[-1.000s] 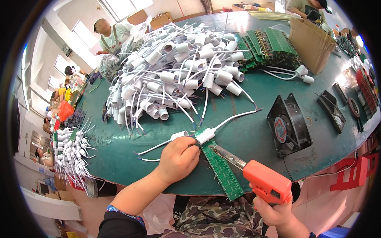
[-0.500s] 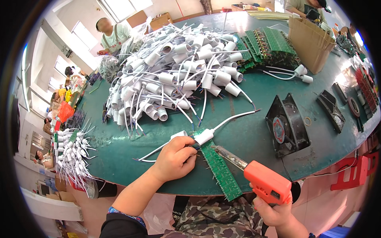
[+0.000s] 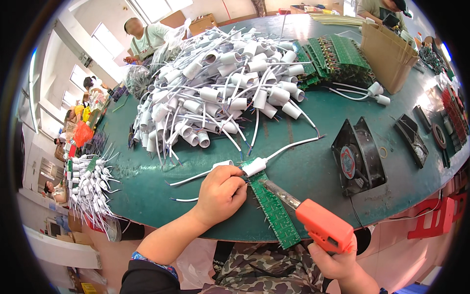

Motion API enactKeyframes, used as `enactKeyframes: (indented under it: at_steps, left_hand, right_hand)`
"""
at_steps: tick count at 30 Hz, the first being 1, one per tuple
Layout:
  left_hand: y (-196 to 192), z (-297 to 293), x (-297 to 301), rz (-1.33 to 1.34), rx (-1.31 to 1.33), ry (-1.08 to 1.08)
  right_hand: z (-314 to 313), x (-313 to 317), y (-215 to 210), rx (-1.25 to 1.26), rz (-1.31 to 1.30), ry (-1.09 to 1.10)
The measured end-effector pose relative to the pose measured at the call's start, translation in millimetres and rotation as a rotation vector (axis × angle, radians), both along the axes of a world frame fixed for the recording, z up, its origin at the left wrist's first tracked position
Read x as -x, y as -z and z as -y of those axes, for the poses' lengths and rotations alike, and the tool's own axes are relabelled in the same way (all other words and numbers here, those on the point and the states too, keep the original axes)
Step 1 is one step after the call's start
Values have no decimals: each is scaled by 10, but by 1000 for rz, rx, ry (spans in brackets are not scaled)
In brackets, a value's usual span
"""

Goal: The person solders wires from light sockets onto a green circuit board using a soldering iron.

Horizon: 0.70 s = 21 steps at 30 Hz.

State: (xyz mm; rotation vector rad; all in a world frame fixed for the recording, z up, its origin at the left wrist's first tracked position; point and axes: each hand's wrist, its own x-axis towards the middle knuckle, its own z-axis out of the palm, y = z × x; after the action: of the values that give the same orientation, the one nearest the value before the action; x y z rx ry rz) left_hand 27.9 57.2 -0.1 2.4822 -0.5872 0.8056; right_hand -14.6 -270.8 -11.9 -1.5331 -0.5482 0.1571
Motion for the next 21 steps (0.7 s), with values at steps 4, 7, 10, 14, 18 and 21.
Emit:
enactKeyframes:
  at_steps: [4, 7, 10, 14, 18, 21]
  left_hand:
    - [8, 9, 1, -6, -10, 0]
    - [29, 5, -4, 9, -8, -3]
    - [33, 3, -5, 12, 2, 4]
    - [31, -1, -14, 17, -4, 5]
    - [37, 0, -26, 26, -10, 11]
    - [32, -3, -32, 18, -12, 13]
  right_hand:
    - [-62, -25, -33, 80, 41, -40]
    - [-128, -105, -15, 94, 165, -34]
    - [-220, -34, -130, 43, -117, 87]
    - [-243, -41, -138, 27, -148, 81]
    - [-265, -37, -155, -5, -219, 87]
    - [-262, -43, -135, -3, -225, 80]
